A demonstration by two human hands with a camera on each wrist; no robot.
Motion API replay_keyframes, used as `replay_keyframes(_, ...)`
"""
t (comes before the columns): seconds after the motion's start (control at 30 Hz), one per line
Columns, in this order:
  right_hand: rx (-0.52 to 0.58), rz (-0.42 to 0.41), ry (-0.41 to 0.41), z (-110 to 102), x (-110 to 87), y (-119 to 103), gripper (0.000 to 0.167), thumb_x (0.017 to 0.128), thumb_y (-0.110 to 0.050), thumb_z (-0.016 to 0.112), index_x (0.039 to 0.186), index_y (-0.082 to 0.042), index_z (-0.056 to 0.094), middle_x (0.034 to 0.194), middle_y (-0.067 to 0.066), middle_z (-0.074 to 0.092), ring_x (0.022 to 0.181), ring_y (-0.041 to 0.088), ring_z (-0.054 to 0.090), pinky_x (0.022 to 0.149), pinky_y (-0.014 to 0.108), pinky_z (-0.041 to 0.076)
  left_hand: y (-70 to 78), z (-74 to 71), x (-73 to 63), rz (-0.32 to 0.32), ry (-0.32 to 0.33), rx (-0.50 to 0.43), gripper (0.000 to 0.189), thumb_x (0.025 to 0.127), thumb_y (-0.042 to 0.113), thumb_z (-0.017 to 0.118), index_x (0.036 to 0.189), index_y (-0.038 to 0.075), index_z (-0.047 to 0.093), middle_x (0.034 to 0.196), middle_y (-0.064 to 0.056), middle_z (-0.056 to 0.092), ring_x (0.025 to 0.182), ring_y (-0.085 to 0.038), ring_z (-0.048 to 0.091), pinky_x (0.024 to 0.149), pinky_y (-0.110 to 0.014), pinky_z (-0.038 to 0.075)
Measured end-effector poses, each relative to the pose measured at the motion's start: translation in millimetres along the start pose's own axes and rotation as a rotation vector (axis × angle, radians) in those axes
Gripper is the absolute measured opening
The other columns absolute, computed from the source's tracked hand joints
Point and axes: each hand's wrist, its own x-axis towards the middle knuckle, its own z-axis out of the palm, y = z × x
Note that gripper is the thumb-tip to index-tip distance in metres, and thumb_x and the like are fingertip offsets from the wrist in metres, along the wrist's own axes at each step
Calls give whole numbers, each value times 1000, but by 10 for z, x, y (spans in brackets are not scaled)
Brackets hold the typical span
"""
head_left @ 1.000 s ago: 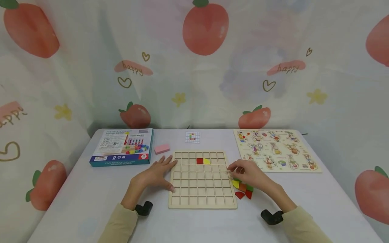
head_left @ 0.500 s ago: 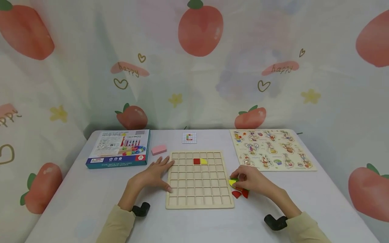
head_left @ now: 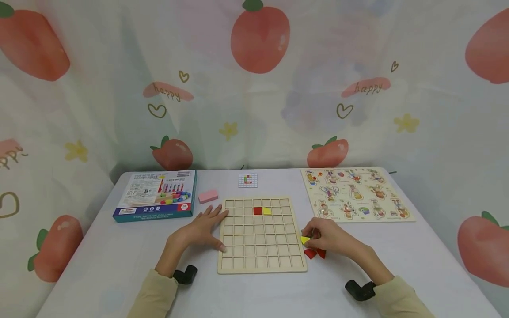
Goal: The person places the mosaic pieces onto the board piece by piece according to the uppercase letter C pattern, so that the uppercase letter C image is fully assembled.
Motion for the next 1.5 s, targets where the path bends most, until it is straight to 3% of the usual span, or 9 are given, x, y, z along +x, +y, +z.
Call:
replay_keyframes(0.23,28,11,7,21,35,-17,11,89,-12,80,94,-11,70,82,-7,67,73,4,57,66,20,51,-43,40,16,-2,9,-12,105,75,37,92,161,16,35,173,-11,18,160,-40,4,127,-63,6)
replay_keyframes(0.47,14,-30,63,26,146,-48,16,91,-9,76,107,-12,74,90,-5,69,81,7,61,74,22,55,-68,69,34,-5,15,-21,106,74,39,92,162,19,36,173,-9,18,160,-39,3,127,-65,7)
replay_keyframes(0.7,61,-61,57,64,347,-106,16,94,-10,74,110,-11,78,103,-1,77,90,10,68,82,22,58,-53,71,25,-2,13,-8,105,75,38,91,162,19,34,173,-9,17,161,-39,2,127,-63,5)
replay_keyframes(0.87,89,-23,69,115,518,-177,13,94,-13,74,107,-12,77,98,-4,75,88,11,67,83,25,57,-57,53,25,15,9,-17,105,76,38,91,162,16,34,173,-12,16,160,-41,2,127,-64,5)
replay_keyframes(1.1,109,-35,103,141,730,-249,15,93,-9,75,107,-11,77,97,0,74,87,12,67,81,27,57,-60,46,41,32,14,6,106,76,41,90,163,17,33,173,-12,16,160,-41,2,128,-63,5)
replay_keyframes(1.5,151,-54,103,223,1035,-381,12,93,-9,74,103,-13,80,101,1,77,88,13,68,84,33,56,-55,53,41,-2,19,-25,107,73,38,92,162,19,35,173,-9,17,161,-38,2,128,-62,5)
